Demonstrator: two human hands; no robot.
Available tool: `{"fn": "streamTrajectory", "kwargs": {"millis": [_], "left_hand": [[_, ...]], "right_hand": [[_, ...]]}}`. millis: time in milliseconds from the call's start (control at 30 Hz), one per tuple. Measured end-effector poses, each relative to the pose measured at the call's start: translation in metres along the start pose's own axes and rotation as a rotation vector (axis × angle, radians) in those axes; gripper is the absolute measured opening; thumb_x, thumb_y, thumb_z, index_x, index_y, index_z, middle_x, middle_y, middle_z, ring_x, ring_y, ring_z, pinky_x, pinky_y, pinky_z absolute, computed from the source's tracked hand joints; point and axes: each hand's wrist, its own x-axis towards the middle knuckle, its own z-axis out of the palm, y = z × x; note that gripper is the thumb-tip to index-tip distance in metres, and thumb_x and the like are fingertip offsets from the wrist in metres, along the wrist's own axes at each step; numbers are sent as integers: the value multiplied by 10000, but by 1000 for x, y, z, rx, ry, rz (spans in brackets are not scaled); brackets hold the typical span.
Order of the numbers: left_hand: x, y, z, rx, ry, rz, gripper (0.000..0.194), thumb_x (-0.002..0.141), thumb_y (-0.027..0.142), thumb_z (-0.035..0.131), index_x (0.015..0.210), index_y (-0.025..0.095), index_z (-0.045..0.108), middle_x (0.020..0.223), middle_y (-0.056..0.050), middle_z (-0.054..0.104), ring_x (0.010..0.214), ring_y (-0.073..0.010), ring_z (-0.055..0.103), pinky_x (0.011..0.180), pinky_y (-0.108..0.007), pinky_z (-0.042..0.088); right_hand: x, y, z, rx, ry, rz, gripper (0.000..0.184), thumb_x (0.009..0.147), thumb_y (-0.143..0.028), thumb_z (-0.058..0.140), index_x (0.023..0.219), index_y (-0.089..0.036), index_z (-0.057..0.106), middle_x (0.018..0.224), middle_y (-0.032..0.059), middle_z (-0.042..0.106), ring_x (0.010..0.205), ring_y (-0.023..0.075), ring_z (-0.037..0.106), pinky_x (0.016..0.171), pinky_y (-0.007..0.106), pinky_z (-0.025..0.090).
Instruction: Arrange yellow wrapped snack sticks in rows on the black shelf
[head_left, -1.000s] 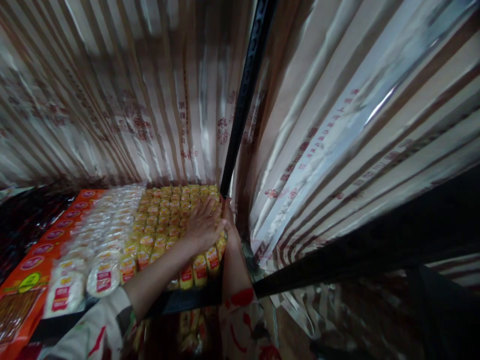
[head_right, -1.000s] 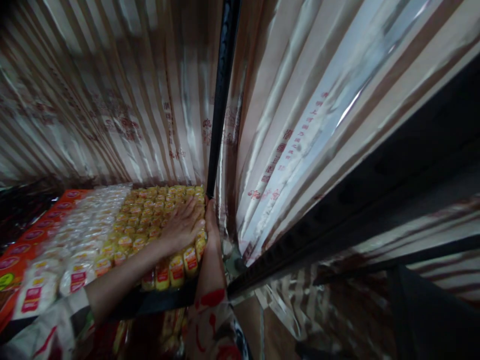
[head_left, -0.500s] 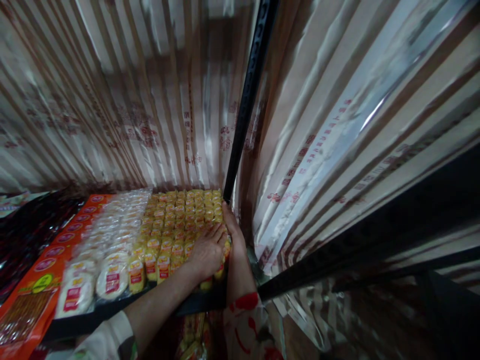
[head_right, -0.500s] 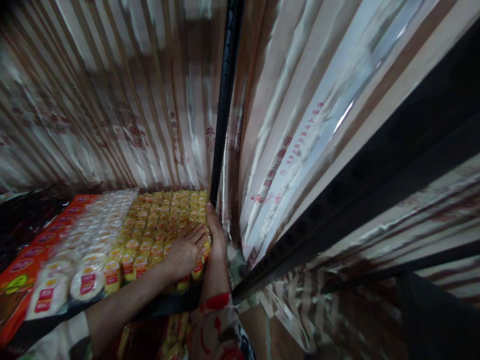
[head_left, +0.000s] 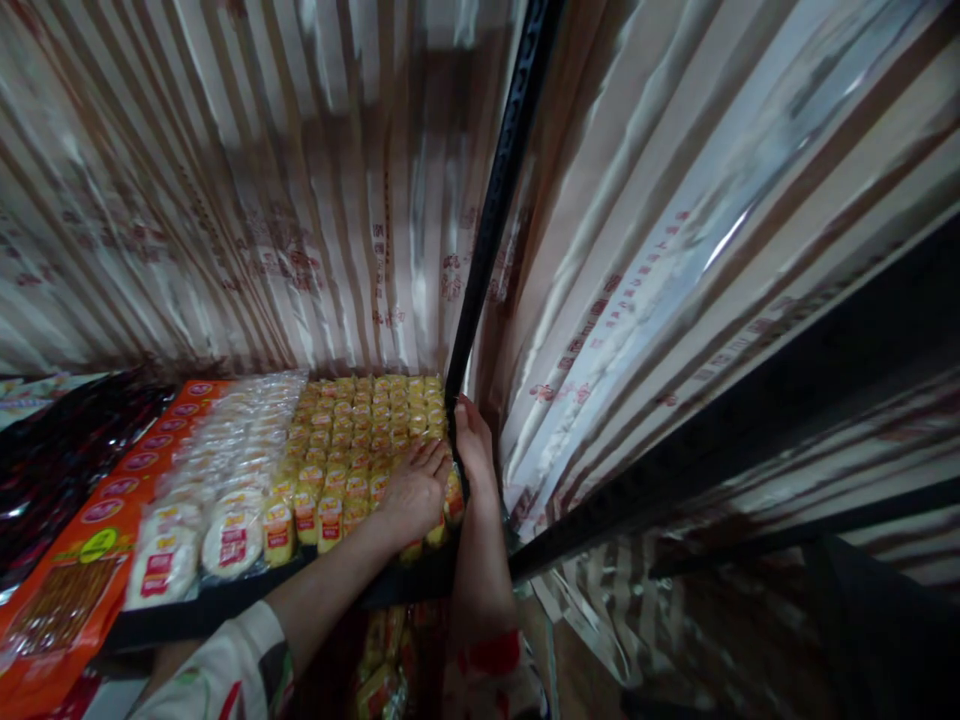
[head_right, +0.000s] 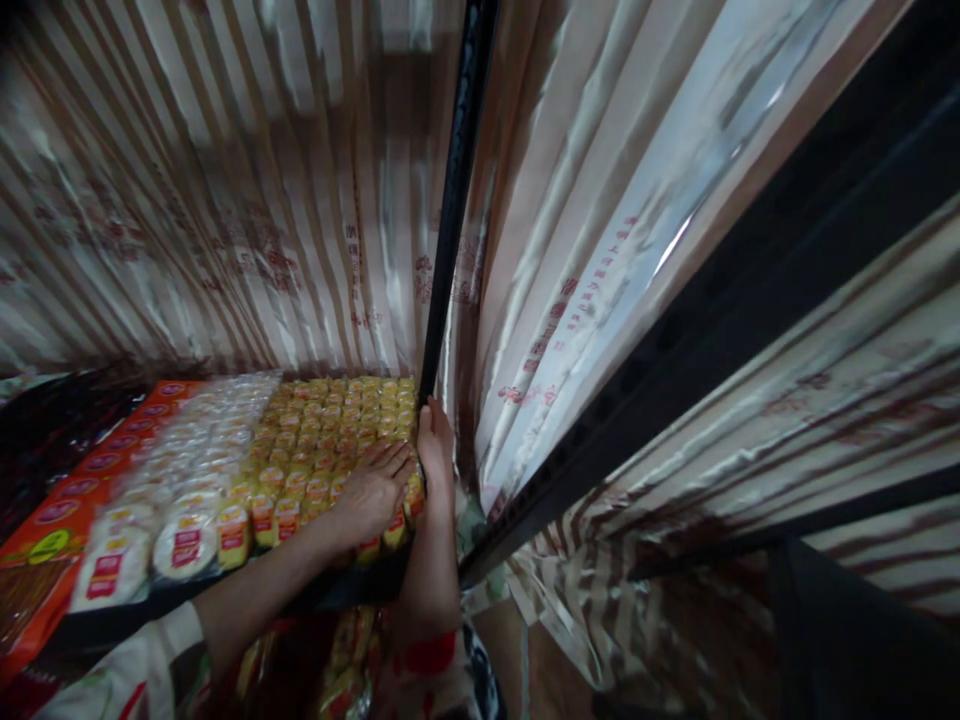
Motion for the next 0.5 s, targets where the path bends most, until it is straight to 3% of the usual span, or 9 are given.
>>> {"fn": "streamTrajectory", "kwargs": {"millis": [100, 233, 400, 500], "left_hand": [[-1, -1, 0, -16, 16, 13, 434, 866, 236, 327, 1258, 121, 473, 1384, -124, 401, 1316, -225, 297, 1119, -437, 137], [-4, -2, -2, -56, 53, 10, 423, 884, 253, 307, 1257, 138, 473, 1391, -107, 397, 1323, -214, 284, 1123, -441, 129], [-2, 0, -10, -210, 109, -17, 414, 845, 193, 369, 1230, 102, 493, 1382, -121, 404, 1335, -215, 252, 1106, -418, 218], [-6, 14, -36, -452, 165, -25, 357, 814, 140, 380, 1105, 125, 586, 1319, -107, 474, 1284, -191, 341, 1082, -371, 283]], "right_hand": [[-39, -5, -13, -142, 119, -36, 398, 843, -350, 373, 1126, -163, 582, 1170, 100, 590, 1110, 215, 507, 999, 380, 341], [-95, 9, -26, -247, 224, -155, 415, 848, -298, 332, 1161, -140, 553, 1194, 129, 559, 1134, 225, 484, 1005, 400, 341], [-124, 22, -31, -352, 138, -214, 438, 854, -309, 327, 1179, -93, 527, 1224, 169, 535, 1157, 243, 471, 1003, 431, 353], [-126, 25, -31, -391, 94, -211, 464, 858, -340, 330, 1190, -72, 513, 1203, 179, 553, 1135, 252, 498, 972, 433, 386]]}}
